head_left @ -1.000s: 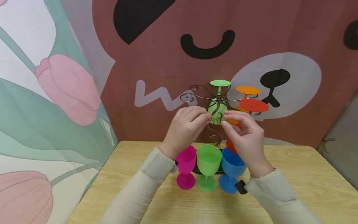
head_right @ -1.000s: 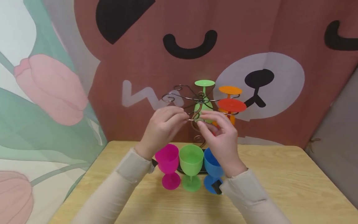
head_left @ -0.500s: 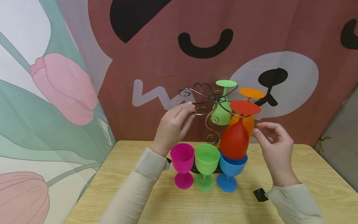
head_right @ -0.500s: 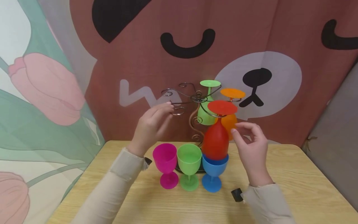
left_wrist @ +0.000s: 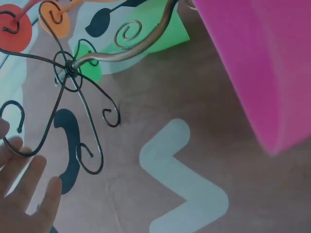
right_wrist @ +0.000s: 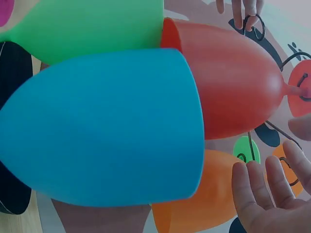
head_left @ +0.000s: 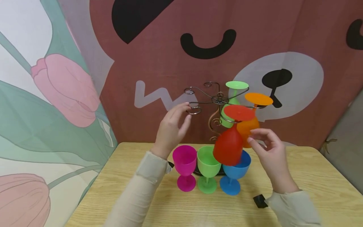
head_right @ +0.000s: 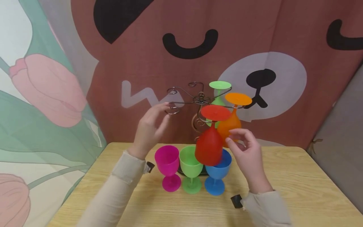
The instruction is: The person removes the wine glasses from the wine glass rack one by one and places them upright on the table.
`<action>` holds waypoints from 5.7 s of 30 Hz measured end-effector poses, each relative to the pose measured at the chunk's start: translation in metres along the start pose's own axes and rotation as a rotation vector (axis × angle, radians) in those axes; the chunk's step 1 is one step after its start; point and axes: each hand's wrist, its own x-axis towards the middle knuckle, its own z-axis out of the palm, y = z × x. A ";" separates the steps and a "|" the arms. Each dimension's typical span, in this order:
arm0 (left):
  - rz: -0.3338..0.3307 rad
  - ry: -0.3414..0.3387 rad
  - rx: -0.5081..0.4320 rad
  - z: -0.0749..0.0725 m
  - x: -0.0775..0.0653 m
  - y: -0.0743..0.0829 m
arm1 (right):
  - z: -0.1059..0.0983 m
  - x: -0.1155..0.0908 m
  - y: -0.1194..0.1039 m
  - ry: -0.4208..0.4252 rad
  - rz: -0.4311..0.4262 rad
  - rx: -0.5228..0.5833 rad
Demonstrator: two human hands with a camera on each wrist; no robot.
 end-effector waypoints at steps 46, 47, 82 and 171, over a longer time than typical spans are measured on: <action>-0.428 -0.425 -0.493 0.067 -0.056 0.070 | 0.010 -0.012 0.008 -0.182 -0.056 -0.088; -0.428 -0.425 -0.494 0.066 -0.056 0.070 | 0.009 -0.012 0.008 -0.183 -0.053 -0.078; -0.455 -0.274 -0.602 0.062 -0.070 0.072 | 0.021 -0.018 -0.003 -0.071 -0.026 -0.003; 0.069 -0.264 -0.864 0.014 -0.080 0.067 | -0.012 -0.043 -0.027 -0.472 -0.126 0.230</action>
